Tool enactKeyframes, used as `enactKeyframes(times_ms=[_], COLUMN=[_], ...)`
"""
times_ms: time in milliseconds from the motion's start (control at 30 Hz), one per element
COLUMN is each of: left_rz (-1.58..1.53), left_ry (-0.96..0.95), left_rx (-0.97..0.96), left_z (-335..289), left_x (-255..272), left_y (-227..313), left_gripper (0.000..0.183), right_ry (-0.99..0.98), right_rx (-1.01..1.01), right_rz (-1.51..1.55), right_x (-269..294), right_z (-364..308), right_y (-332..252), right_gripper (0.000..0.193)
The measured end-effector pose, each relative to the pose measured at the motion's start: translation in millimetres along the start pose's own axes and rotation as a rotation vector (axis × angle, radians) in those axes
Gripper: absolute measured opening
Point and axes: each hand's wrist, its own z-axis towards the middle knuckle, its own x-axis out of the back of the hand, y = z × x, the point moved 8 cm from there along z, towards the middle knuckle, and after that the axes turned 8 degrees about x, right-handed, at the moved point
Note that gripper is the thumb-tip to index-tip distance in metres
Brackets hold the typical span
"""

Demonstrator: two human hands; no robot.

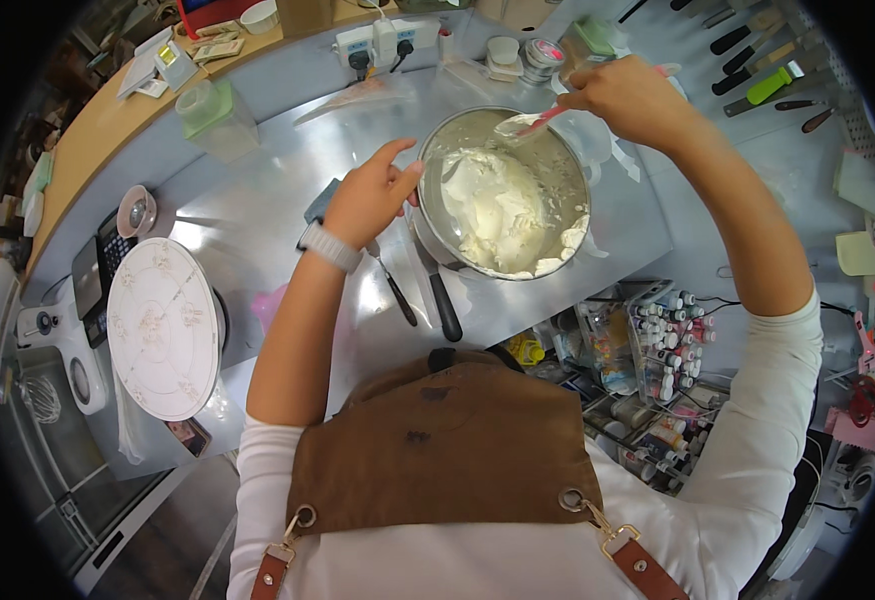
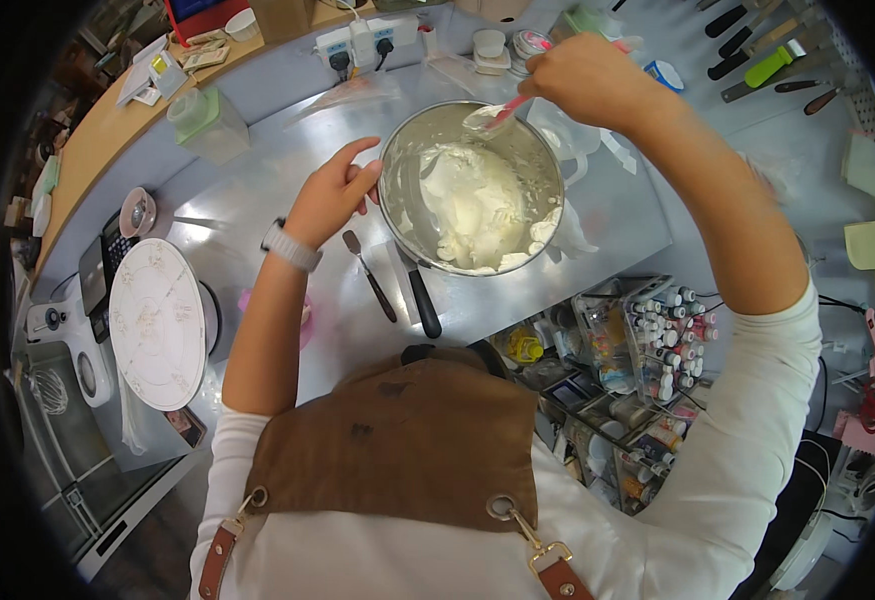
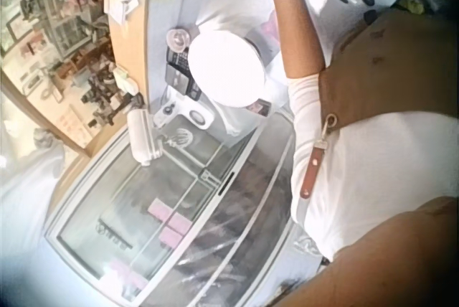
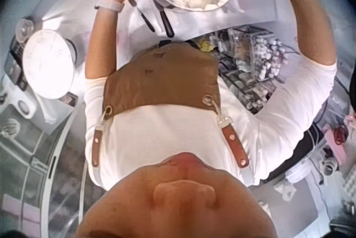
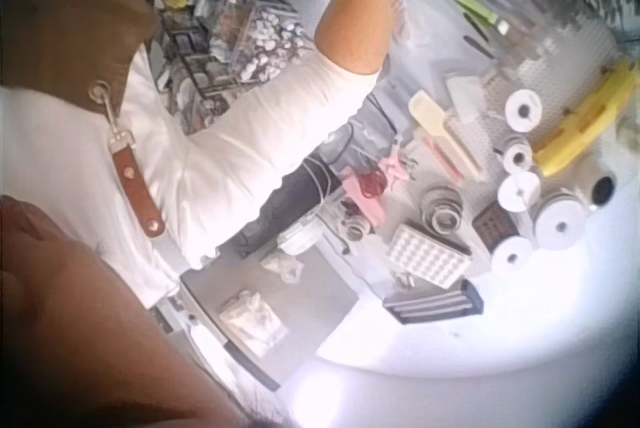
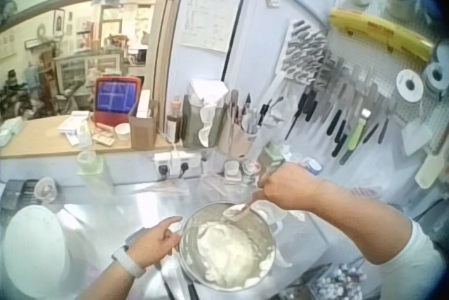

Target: The person scoops white frosting from a large metal bowl into a small pink bowl, then adds pink food coloring and stirs to mix. The person uses a spatula and a spoon during the process.

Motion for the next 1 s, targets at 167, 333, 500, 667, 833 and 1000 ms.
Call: enactKeyframes(times_ms=[167,333,500,667,833,1000], left_rz=[0.014,-0.035,-0.099,-0.384,-0.574,-0.630], left_ry=[-0.039,0.045,0.115,-0.112,-0.175,-0.128], left_rx=[0.035,0.076,0.085,0.135,0.141,0.212], left_z=[18.6,0.5,-26.0,-41.5,-49.4,-54.8], left_x=[-8.3,-11.0,-16.9,-38.2,-55.5,-60.1], left_y=[7.7,-6.0,-9.7,-11.7,-9.5,-16.8], left_gripper=[0.055,0.057,0.060,0.066,0.068,0.073], right_ry=[-0.168,-0.517,-0.665,-0.361,0.080,-0.114], right_rx=[-0.043,-0.225,-0.450,-0.753,-0.494,-0.472], right_rz=[0.017,0.471,1.260,1.667,0.824,0.542], right_x=[2.8,-24.7,-45.0,-60.8,-42.5,-1.1], right_z=[-15.3,-53.5,-95.8,-121.3,-121.1,-156.9], right_y=[-3.1,-13.2,-59.6,-85.1,-102.0,-91.2], right_gripper=[0.023,0.028,0.028,0.030,0.048,0.054])
